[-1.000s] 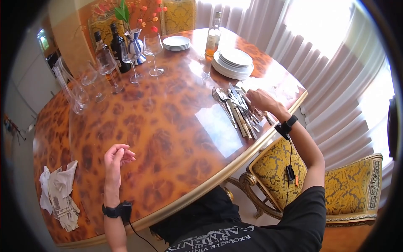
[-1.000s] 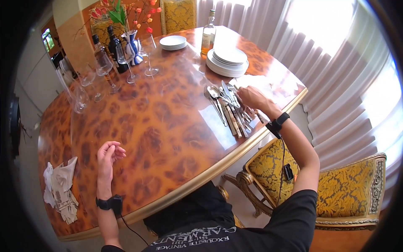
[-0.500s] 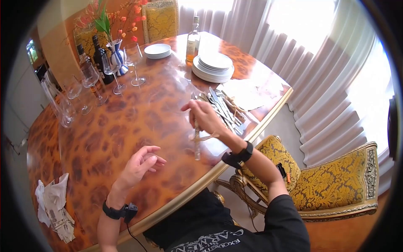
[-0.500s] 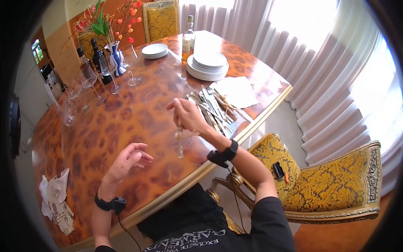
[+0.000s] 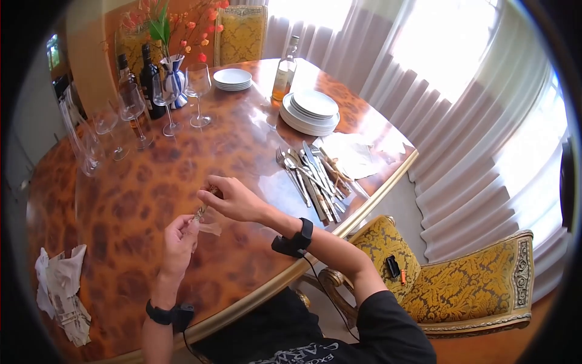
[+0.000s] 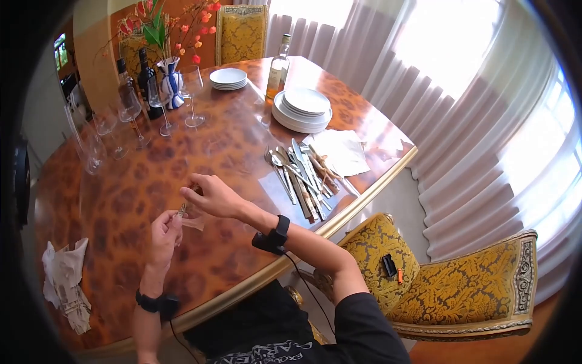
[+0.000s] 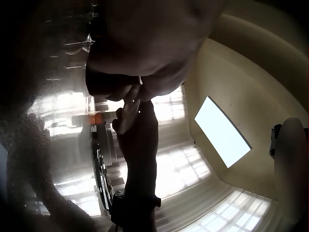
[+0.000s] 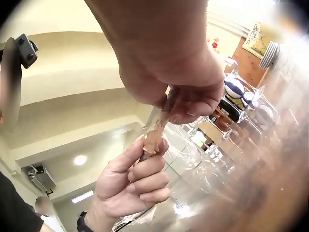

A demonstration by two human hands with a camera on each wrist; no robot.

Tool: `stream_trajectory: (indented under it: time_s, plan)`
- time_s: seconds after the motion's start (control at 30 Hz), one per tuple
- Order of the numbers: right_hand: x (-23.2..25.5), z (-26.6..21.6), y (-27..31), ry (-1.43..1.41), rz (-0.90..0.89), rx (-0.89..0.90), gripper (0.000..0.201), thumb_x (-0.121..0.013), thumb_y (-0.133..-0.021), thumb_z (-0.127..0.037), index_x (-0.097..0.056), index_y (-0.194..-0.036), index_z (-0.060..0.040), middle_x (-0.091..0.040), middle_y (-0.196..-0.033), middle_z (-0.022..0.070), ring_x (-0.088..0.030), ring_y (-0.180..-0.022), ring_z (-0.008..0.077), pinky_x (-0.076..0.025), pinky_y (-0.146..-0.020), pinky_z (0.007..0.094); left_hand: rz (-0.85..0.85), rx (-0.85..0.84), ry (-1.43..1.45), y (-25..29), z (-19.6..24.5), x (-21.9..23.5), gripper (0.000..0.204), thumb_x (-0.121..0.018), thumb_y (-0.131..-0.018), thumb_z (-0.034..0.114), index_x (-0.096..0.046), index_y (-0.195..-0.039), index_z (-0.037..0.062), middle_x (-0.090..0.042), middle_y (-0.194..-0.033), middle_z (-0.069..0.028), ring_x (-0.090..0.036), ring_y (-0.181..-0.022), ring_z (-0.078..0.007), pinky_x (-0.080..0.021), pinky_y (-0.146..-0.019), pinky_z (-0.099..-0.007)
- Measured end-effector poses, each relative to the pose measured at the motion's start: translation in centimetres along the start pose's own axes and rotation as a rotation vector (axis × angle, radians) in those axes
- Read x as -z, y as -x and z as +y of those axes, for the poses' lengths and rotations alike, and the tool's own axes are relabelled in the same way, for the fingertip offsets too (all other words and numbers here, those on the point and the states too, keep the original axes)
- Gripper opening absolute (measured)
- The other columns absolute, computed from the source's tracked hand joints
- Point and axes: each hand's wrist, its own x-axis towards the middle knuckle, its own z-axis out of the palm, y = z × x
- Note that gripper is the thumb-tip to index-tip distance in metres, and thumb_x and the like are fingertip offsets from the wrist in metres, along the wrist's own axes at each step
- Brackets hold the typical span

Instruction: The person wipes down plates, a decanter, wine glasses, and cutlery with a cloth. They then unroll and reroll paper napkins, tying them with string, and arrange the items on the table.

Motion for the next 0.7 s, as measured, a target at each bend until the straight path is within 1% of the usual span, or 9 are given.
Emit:
stream_trajectory:
  time_s: [0.03,0.13,0.27,0.33,0.37,0.47,0.57,0.63,0.7]
  plan:
    - [-0.1,0.3,-0.4,0.042,-0.028,0.094,0.031,-0.059,-0.097,-0.029,-0.057,-0.087,0.0007,-0.056,-0.065,0.0018,-0.052,-0.054,0.0074,-0.041,-0.050,0.0262,0.025,-0.052,-0.025,-0.1,-0.1,0.4,0.023,-0.059,-0.099,0.025,-0.057,-0.106,0.0036,-0.046,-0.064,0.0074,-0.035,-0.050,-0.0002,-0.026,-0.045,-0.0183]
    - [-0.8,1.0,-1.6,-0.147,-0.079,0.069,0.026,-0.061,-0.095,-0.024,-0.058,-0.087,0.0003,-0.056,-0.067,-0.0002,-0.052,-0.057,0.0052,-0.041,-0.050,0.0245,0.082,-0.184,-0.085,-0.2,-0.3,0.8,0.021,-0.061,-0.098,0.023,-0.058,-0.105,0.0038,-0.047,-0.065,0.0080,-0.035,-0.050,0.0004,-0.026,-0.044,-0.0178]
    - [-1.6,1.7,-2.6,-0.367,-0.194,-0.007,0.020,-0.061,-0.094,-0.020,-0.059,-0.087,-0.0006,-0.057,-0.068,-0.0009,-0.053,-0.060,0.0049,-0.042,-0.053,0.0227,0.104,-0.118,-0.036,0.3,-0.2,1.6,0.020,-0.063,-0.096,0.020,-0.057,-0.104,0.0031,-0.050,-0.067,0.0066,-0.038,-0.051,0.0003,-0.028,-0.044,-0.0177]
    - [-1.5,2.2,-2.7,-0.421,-0.311,-0.070,0.016,-0.060,-0.092,-0.016,-0.060,-0.088,-0.0009,-0.058,-0.069,-0.0001,-0.054,-0.060,0.0052,-0.043,-0.052,0.0218,0.156,-0.039,-0.042,0.8,0.7,1.6,0.018,-0.065,-0.094,0.017,-0.057,-0.101,0.0028,-0.055,-0.069,0.0037,-0.046,-0.053,-0.0018,-0.035,-0.045,-0.0177]
    - [-1.4,2.3,-2.8,-0.425,-0.313,-0.072,0.016,-0.060,-0.092,-0.016,-0.060,-0.088,-0.0009,-0.058,-0.069,-0.0001,-0.054,-0.060,0.0052,-0.043,-0.052,0.0218,0.159,-0.035,-0.042,0.8,0.9,1.7,0.018,-0.065,-0.094,0.017,-0.057,-0.101,0.0028,-0.055,-0.069,0.0037,-0.046,-0.053,-0.0018,-0.035,-0.045,-0.0177]
    - [-1.2,2.0,-2.4,-0.513,-0.387,-0.136,0.015,-0.060,-0.091,-0.015,-0.059,-0.089,-0.0005,-0.061,-0.071,0.0014,-0.056,-0.061,0.0061,-0.045,-0.053,0.0220,0.289,-0.072,0.080,0.7,1.0,1.7,0.017,-0.069,-0.090,0.012,-0.059,-0.096,0.0006,-0.062,-0.076,-0.0025,-0.056,-0.058,-0.0070,-0.046,-0.055,-0.0199]
    - [-1.1,1.5,-1.9,-0.532,-0.438,-0.137,0.016,-0.060,-0.091,-0.014,-0.057,-0.095,0.0003,-0.063,-0.073,0.0035,-0.058,-0.062,0.0080,-0.047,-0.055,0.0237,0.347,-0.113,0.254,0.4,0.4,2.7,0.014,-0.070,-0.088,0.006,-0.059,-0.093,0.0002,-0.063,-0.075,-0.0037,-0.058,-0.058,-0.0096,-0.049,-0.056,-0.0236]
    - [-1.2,1.5,-1.8,-0.456,-0.520,-0.059,0.021,-0.061,-0.091,-0.016,-0.054,-0.103,0.0003,-0.065,-0.077,0.0054,-0.060,-0.063,0.0107,-0.050,-0.059,0.0262,0.294,-0.097,0.178,0.6,0.5,2.9,0.014,-0.069,-0.088,0.005,-0.058,-0.095,0.0007,-0.063,-0.075,-0.0036,-0.058,-0.059,-0.0092,-0.049,-0.056,-0.0231]
    - [-1.5,0.8,-1.4,-0.397,-0.479,0.038,0.023,-0.061,-0.092,-0.016,-0.052,-0.105,0.0002,-0.066,-0.080,0.0062,-0.062,-0.065,0.0121,-0.050,-0.060,0.0271,0.248,-0.091,0.104,0.6,1.2,2.5,0.014,-0.068,-0.088,0.003,-0.057,-0.097,0.0013,-0.062,-0.076,-0.0034,-0.058,-0.059,-0.0089,-0.048,-0.055,-0.0226]
